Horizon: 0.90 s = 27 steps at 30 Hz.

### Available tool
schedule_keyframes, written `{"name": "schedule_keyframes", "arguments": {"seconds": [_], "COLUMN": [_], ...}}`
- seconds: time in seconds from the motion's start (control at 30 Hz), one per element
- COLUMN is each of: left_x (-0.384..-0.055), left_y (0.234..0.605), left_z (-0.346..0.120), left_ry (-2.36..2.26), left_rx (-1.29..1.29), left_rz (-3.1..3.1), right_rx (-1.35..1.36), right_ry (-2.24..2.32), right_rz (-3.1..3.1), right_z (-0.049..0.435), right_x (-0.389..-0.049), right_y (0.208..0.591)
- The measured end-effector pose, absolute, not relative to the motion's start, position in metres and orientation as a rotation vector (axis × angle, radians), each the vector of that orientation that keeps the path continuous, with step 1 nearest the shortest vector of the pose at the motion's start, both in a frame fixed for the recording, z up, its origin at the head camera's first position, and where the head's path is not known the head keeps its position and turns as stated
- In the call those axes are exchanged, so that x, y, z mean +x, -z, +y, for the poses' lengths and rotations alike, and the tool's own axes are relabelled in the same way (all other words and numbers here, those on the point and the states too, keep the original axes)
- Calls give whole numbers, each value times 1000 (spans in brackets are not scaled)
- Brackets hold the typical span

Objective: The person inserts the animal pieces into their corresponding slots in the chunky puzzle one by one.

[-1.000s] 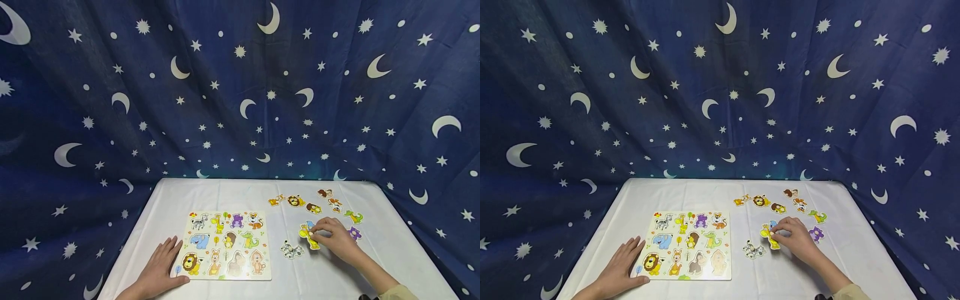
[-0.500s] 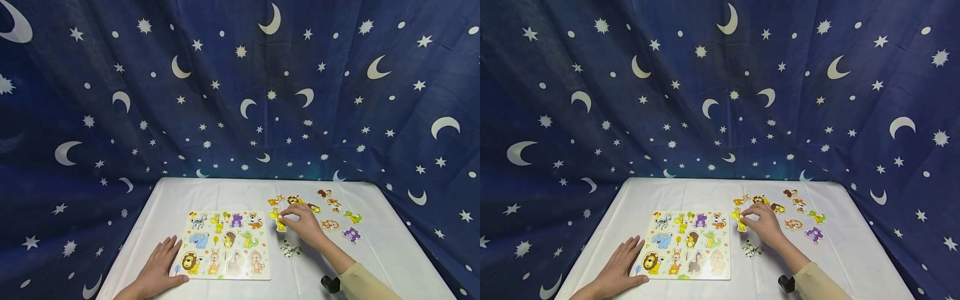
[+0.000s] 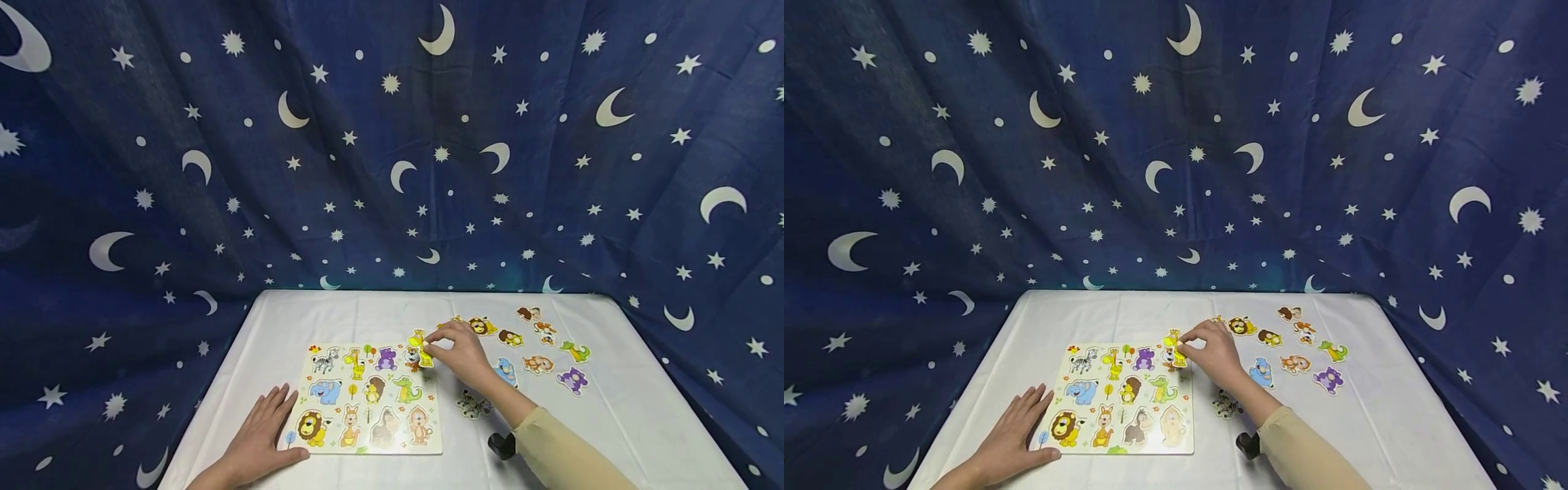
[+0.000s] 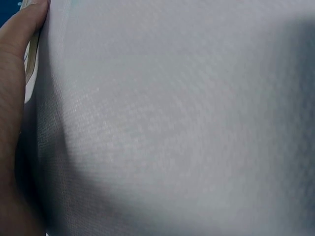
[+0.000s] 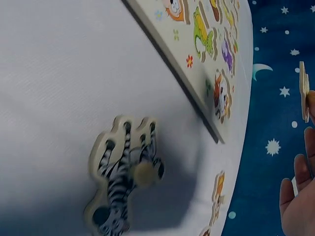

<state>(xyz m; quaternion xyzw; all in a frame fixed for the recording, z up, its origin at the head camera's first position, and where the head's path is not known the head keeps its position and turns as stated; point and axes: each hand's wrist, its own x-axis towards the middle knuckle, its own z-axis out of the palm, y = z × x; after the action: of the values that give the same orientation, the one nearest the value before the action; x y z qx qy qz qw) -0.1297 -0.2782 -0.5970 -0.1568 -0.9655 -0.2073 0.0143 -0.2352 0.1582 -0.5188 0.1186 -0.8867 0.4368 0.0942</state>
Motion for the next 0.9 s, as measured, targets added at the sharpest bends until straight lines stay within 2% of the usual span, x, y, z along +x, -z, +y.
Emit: {"name": "schedule_keyframes", "arguments": {"seconds": [0.9], "left_x": [-130], "left_y": [596], "left_z": [-278], "left_ry": [634], "left_rx": [-477], "left_rz": [-3008], "right_rx": [419], "right_ry": [-1226], "right_rz": [-2682], "right_z": [91], "right_x": [-248], "right_y": [521]}}
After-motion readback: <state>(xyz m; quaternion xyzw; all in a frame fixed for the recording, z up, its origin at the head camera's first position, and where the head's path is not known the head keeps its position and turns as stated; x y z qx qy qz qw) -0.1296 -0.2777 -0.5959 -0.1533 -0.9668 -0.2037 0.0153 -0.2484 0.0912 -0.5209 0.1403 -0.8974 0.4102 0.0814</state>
